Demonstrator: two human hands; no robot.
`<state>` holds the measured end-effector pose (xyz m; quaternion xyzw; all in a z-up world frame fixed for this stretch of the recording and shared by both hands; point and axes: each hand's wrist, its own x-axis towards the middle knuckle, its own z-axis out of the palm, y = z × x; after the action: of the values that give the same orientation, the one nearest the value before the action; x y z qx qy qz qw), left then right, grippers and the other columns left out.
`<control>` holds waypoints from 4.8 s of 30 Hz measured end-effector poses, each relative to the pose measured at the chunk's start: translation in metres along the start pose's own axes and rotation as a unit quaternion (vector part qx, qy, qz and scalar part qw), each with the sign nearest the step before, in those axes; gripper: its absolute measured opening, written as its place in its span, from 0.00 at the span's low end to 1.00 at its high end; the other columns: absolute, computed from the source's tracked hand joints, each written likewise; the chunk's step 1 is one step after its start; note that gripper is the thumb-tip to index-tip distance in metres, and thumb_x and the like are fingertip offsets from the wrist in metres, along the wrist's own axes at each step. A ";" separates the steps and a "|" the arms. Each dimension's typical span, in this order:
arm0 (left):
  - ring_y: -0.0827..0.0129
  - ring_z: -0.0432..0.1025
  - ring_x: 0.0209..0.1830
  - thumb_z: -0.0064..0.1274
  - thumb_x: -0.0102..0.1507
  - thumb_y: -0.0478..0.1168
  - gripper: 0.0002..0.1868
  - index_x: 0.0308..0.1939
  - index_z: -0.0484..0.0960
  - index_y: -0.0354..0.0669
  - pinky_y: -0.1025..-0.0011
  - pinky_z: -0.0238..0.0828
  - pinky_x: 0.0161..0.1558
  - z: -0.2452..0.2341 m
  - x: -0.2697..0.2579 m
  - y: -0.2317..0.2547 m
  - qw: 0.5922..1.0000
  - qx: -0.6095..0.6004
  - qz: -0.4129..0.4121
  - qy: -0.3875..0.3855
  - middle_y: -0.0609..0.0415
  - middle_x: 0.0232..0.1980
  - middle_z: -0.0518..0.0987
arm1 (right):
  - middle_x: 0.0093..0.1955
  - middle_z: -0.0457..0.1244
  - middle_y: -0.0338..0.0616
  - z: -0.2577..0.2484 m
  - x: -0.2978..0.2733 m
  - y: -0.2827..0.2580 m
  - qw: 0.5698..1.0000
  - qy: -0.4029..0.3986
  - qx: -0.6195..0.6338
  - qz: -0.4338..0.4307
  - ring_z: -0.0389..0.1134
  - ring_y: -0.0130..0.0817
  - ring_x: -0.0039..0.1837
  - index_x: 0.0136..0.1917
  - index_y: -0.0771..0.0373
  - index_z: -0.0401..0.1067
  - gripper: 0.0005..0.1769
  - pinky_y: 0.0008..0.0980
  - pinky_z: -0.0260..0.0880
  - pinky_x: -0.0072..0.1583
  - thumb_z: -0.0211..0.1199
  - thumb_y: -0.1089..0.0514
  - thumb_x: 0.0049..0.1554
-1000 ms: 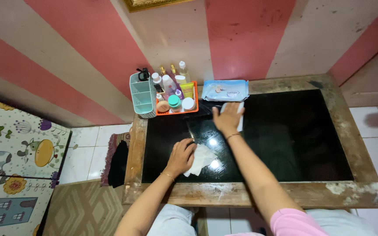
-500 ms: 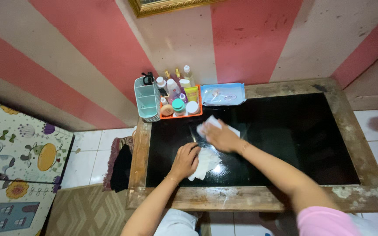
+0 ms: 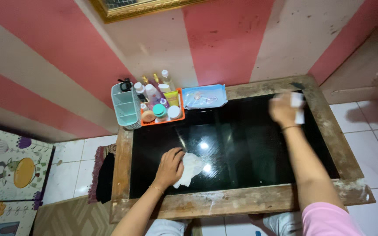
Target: The person wipes a black tabletop and a gold-framed mirror using wet wipes. They repeatedly clean the table surface, then wipe the mirror, and return to the table, continuing to wipe until the end of the clip.
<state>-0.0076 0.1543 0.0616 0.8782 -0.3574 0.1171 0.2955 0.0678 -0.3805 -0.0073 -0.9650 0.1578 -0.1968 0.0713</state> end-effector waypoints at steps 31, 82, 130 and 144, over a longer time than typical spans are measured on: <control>0.50 0.67 0.66 0.51 0.59 0.39 0.23 0.58 0.76 0.38 0.54 0.59 0.66 0.011 0.000 -0.009 0.998 0.036 -0.039 -0.030 0.43 0.63 0.74 | 0.83 0.47 0.53 -0.060 -0.165 0.149 0.983 -0.048 -0.169 0.054 0.51 0.51 0.82 0.81 0.65 0.49 0.37 0.65 0.52 0.70 0.40 0.44 0.66; 0.51 0.64 0.68 0.52 0.60 0.38 0.23 0.59 0.75 0.37 0.55 0.58 0.67 0.011 -0.005 -0.009 0.999 0.031 -0.027 0.019 0.44 0.63 0.72 | 0.81 0.50 0.58 -0.054 -0.188 -0.196 0.781 -0.228 0.116 -0.570 0.51 0.52 0.81 0.77 0.66 0.57 0.32 0.68 0.42 0.74 0.47 0.49 0.65; 0.52 0.69 0.60 0.56 0.60 0.35 0.14 0.49 0.79 0.39 0.56 0.63 0.60 0.012 -0.015 -0.018 0.998 -0.007 0.013 0.055 0.46 0.55 0.75 | 0.42 0.64 0.50 -0.060 0.045 -0.230 0.818 0.037 0.571 -0.064 0.62 0.34 0.45 0.47 0.66 0.69 0.18 0.38 0.67 0.47 0.49 0.50 0.71; 0.51 0.69 0.57 0.55 0.59 0.32 0.10 0.45 0.77 0.38 0.57 0.64 0.60 0.002 -0.011 -0.009 0.998 -0.031 0.020 0.057 0.46 0.51 0.75 | 0.78 0.53 0.58 -0.190 0.309 -0.266 0.815 0.531 0.233 0.002 0.58 0.52 0.79 0.74 0.72 0.67 0.28 0.43 0.54 0.81 0.42 0.72 0.63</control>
<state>-0.0090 0.1641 0.0512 0.8532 -0.3614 0.1614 0.3398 0.3345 -0.2472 0.3298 -0.6652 0.1229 -0.7091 0.1992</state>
